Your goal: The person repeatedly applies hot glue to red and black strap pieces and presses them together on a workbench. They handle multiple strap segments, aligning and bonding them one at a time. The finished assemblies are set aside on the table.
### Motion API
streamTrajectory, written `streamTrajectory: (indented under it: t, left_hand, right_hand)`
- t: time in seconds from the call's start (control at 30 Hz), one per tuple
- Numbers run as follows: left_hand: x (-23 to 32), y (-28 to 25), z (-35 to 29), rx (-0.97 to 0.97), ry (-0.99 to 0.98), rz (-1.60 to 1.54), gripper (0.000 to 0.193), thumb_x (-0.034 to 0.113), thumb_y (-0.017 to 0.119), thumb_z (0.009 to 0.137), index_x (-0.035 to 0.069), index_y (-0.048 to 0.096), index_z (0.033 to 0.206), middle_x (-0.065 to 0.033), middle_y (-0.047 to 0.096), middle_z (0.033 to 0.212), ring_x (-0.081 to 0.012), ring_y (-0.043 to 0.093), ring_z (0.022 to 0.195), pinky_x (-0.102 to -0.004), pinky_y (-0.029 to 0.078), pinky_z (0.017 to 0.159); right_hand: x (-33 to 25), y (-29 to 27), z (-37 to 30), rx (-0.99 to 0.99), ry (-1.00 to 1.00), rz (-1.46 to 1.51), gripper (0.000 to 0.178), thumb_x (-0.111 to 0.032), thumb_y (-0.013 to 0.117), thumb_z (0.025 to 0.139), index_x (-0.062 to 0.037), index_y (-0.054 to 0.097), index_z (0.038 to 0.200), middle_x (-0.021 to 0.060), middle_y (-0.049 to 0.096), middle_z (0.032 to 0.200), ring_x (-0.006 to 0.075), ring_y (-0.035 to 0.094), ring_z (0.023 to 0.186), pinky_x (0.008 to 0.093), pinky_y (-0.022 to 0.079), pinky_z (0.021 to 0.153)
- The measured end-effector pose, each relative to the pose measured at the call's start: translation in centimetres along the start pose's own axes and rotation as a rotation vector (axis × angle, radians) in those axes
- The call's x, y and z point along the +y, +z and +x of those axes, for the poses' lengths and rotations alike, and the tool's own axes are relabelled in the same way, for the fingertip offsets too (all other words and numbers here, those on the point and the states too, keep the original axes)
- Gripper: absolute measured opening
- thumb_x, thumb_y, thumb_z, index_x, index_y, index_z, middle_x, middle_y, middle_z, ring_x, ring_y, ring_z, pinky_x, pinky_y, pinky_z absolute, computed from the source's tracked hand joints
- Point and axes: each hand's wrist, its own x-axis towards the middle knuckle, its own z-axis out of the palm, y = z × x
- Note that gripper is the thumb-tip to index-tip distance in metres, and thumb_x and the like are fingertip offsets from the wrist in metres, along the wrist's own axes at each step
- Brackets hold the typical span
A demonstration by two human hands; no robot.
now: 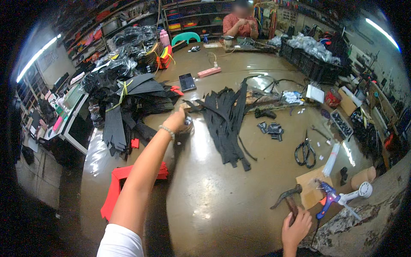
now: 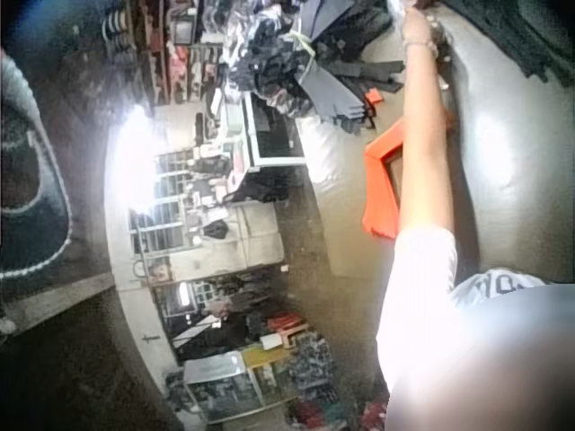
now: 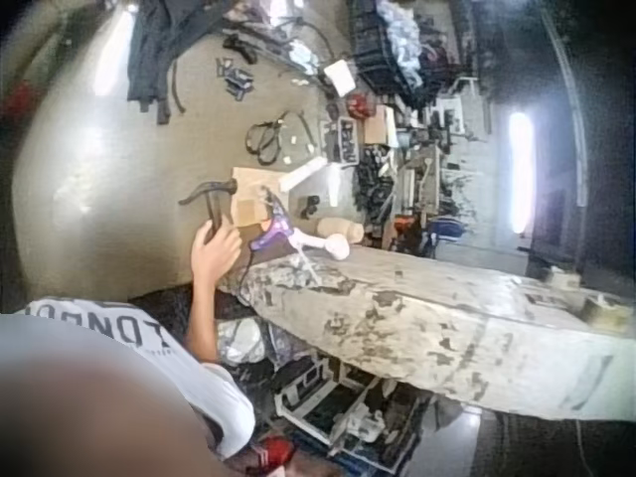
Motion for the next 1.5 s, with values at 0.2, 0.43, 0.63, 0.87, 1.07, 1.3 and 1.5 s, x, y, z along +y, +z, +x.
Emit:
streamTrajectory:
  t: [0.2,0.43,0.63,0.87,1.07,1.3,1.5]
  left_hand:
    - [0.9,-1.7,-2.3,0.136,0.115,-0.213,0.093,0.019,0.081,0.070,0.013,0.029,0.147,-0.0325,0.063,0.110,-0.0475,0.061,0.106,-0.0487,0.050,0.093]
    - [1.5,-1.5,-2.7,0.062,-0.013,-0.109,0.097,0.014,0.079,0.071,0.021,0.022,0.150,-0.0325,0.063,0.108,-0.0470,0.061,0.105,-0.0504,0.049,0.089]
    - [0.6,-0.8,-2.3,0.078,0.072,-0.132,0.087,0.019,0.074,0.077,0.018,0.026,0.149,-0.0314,0.063,0.107,-0.0463,0.061,0.103,-0.0502,0.050,0.089]
    - [0.9,-0.6,-2.9,0.231,0.166,-0.153,0.068,0.012,0.074,0.073,0.019,0.052,0.137,-0.0256,0.066,0.111,-0.0423,0.063,0.105,-0.0462,0.052,0.091]
    - [-0.9,-0.4,-3.4,0.249,0.140,-0.315,0.066,0.010,0.078,0.073,0.012,0.054,0.134,-0.0197,0.065,0.119,-0.0351,0.062,0.108,-0.0390,0.049,0.093]
    - [-3.0,-3.7,-4.6,0.561,0.129,-1.240,0.057,0.002,0.070,0.085,-0.001,0.047,0.136,-0.0146,0.060,0.124,-0.0242,0.062,0.108,-0.0325,0.051,0.092]
    - [-5.5,-8.5,-10.3,0.225,-0.197,-2.159,0.014,0.007,0.046,0.088,0.007,0.050,0.101,-0.0087,0.055,0.078,-0.0204,0.058,0.060,-0.0330,0.050,0.051]
  right_hand:
    - [0.7,-0.6,0.4,-0.005,-0.036,0.023,0.037,-0.022,0.060,0.087,-0.0022,0.056,0.117,0.0161,0.053,0.106,0.0351,0.052,0.101,0.0449,0.040,0.083]
    - [1.0,-1.2,0.3,-0.029,-0.030,0.104,0.038,-0.022,0.061,0.087,-0.0030,0.055,0.119,0.0149,0.053,0.107,0.0341,0.052,0.099,0.0450,0.040,0.082]
    - [1.3,-1.2,0.1,-0.048,-0.016,0.118,0.038,-0.022,0.061,0.087,-0.0031,0.056,0.120,0.0147,0.053,0.107,0.0341,0.052,0.101,0.0453,0.041,0.084]
    - [1.2,-0.4,0.2,0.039,-0.050,0.083,0.037,-0.022,0.060,0.089,-0.0039,0.057,0.120,0.0144,0.054,0.106,0.0349,0.053,0.102,0.0449,0.042,0.085]
    - [1.4,-0.4,-0.1,-0.066,-0.002,0.098,0.041,-0.022,0.062,0.088,-0.0024,0.056,0.123,0.0153,0.053,0.110,0.0351,0.051,0.106,0.0476,0.040,0.089]
    - [-2.4,-5.7,1.7,0.289,-0.150,0.296,0.044,-0.019,0.066,0.085,0.0006,0.055,0.123,0.0175,0.052,0.117,0.0352,0.052,0.108,0.0459,0.042,0.094]
    - [-9.6,-17.5,1.3,-0.527,-0.733,2.207,0.033,-0.019,0.061,0.095,-0.0001,0.054,0.121,0.0151,0.057,0.108,0.0255,0.058,0.089,0.0417,0.050,0.081]
